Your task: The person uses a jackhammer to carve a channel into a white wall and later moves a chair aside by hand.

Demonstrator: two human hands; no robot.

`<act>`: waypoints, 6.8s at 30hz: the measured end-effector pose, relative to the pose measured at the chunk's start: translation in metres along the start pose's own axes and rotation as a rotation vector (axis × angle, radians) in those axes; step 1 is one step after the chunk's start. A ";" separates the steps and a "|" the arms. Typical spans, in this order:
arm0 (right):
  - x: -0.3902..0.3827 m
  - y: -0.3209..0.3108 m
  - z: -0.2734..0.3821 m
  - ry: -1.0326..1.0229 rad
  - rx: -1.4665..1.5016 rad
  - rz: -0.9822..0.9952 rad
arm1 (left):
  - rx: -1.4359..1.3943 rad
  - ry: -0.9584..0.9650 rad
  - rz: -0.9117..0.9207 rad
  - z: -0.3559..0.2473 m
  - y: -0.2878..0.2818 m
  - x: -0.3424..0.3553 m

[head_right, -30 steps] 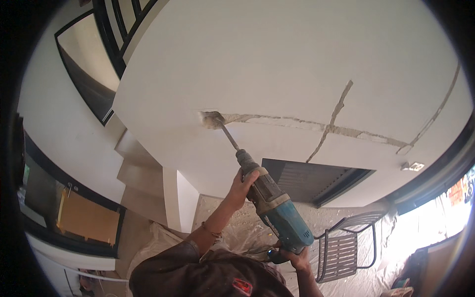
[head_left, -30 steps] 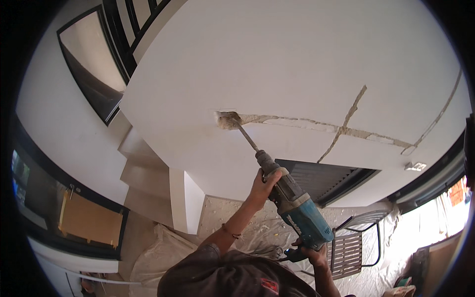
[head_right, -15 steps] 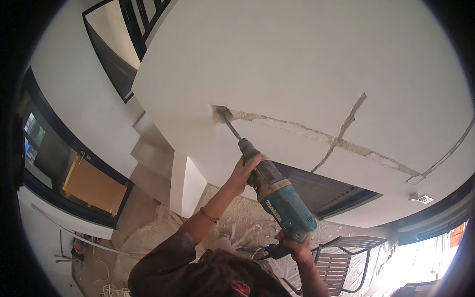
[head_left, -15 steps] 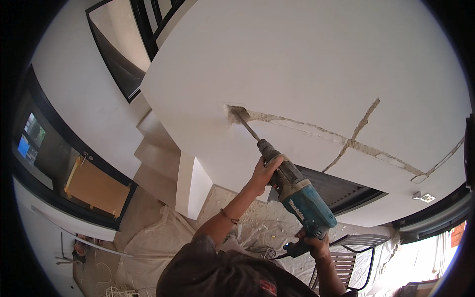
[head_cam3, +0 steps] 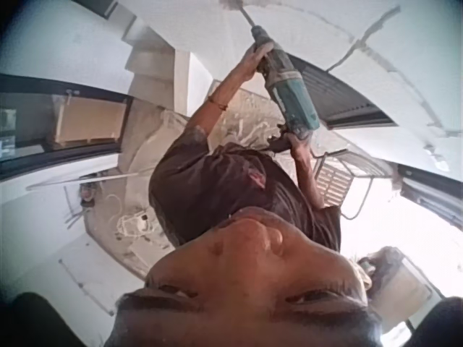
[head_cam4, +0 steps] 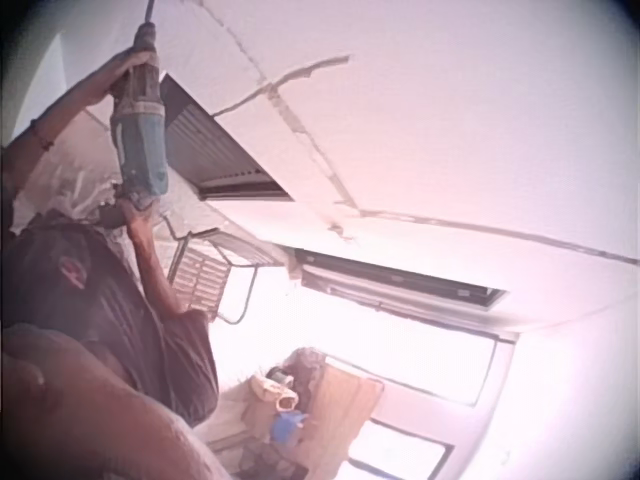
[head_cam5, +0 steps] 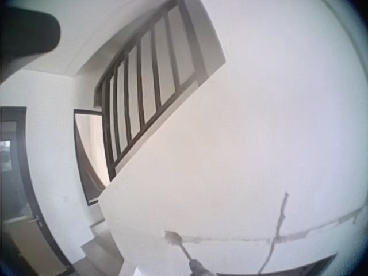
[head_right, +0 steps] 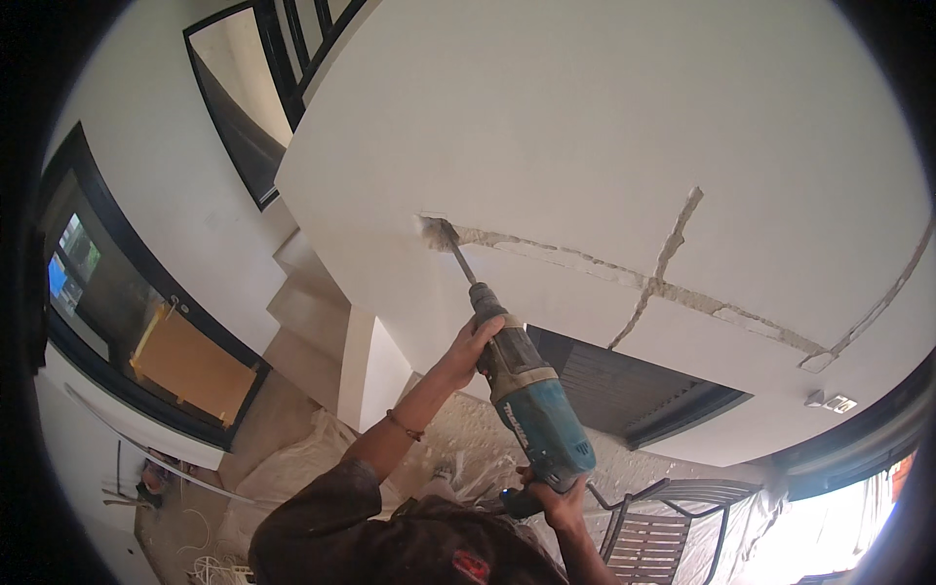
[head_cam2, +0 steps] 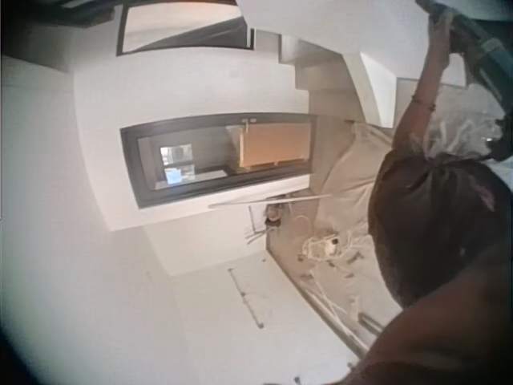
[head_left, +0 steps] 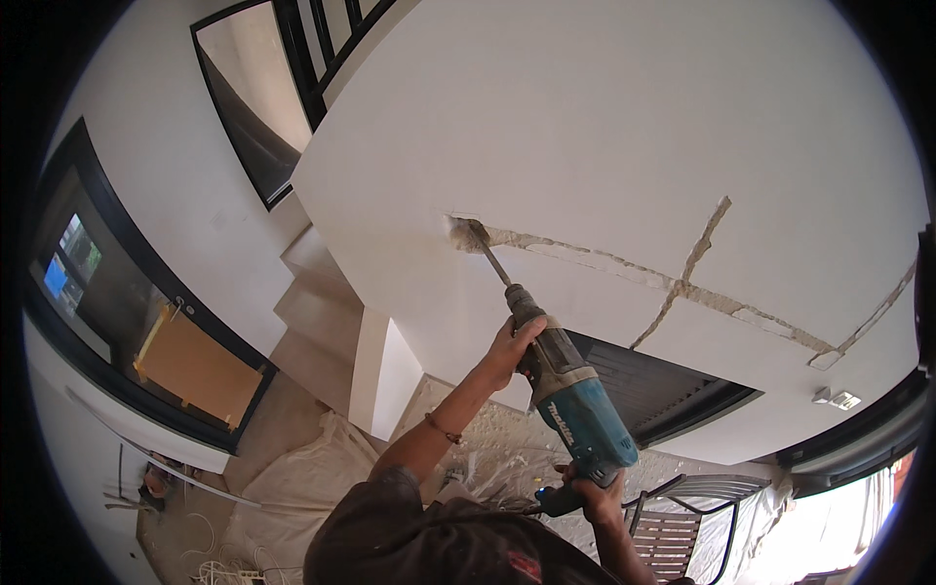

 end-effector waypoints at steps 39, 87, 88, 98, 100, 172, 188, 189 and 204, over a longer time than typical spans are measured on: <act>-0.083 0.105 -0.063 -0.205 -0.216 0.174 | -0.395 -0.191 0.051 0.025 -0.087 -0.065; -0.122 0.420 -0.200 -0.457 -0.861 -0.473 | -0.346 -0.571 0.728 -0.021 -0.228 -0.061; -0.122 0.420 -0.203 -0.453 -0.852 -0.482 | -0.343 -0.564 0.730 -0.022 -0.228 -0.060; -0.106 0.450 -0.193 -0.327 -0.795 -0.387 | -0.520 -0.684 0.801 -0.053 -0.238 -0.062; -0.102 0.455 -0.185 -0.361 -0.769 -0.400 | -0.526 -0.694 0.833 -0.056 -0.239 -0.059; -0.149 0.224 -0.071 -0.128 0.078 -0.092 | -0.300 -0.278 0.423 -0.015 -0.140 -0.090; -0.146 0.169 -0.128 -0.026 -0.156 -0.250 | -0.213 -0.227 0.286 -0.005 -0.133 -0.087; -0.146 0.171 -0.127 -0.044 -0.188 -0.253 | -0.217 -0.235 0.277 -0.002 -0.134 -0.086; -0.150 0.177 -0.138 -0.055 -0.168 -0.322 | -0.172 -0.228 0.293 0.002 -0.140 -0.086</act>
Point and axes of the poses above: each hand's wrist, its own x-axis towards the middle knuckle, its own y-axis out of the palm, z = x × y, the point moved 8 cm from there along x, towards the middle knuckle, and after that the axes turned 8 degrees about -z, right-handed, at the moved point
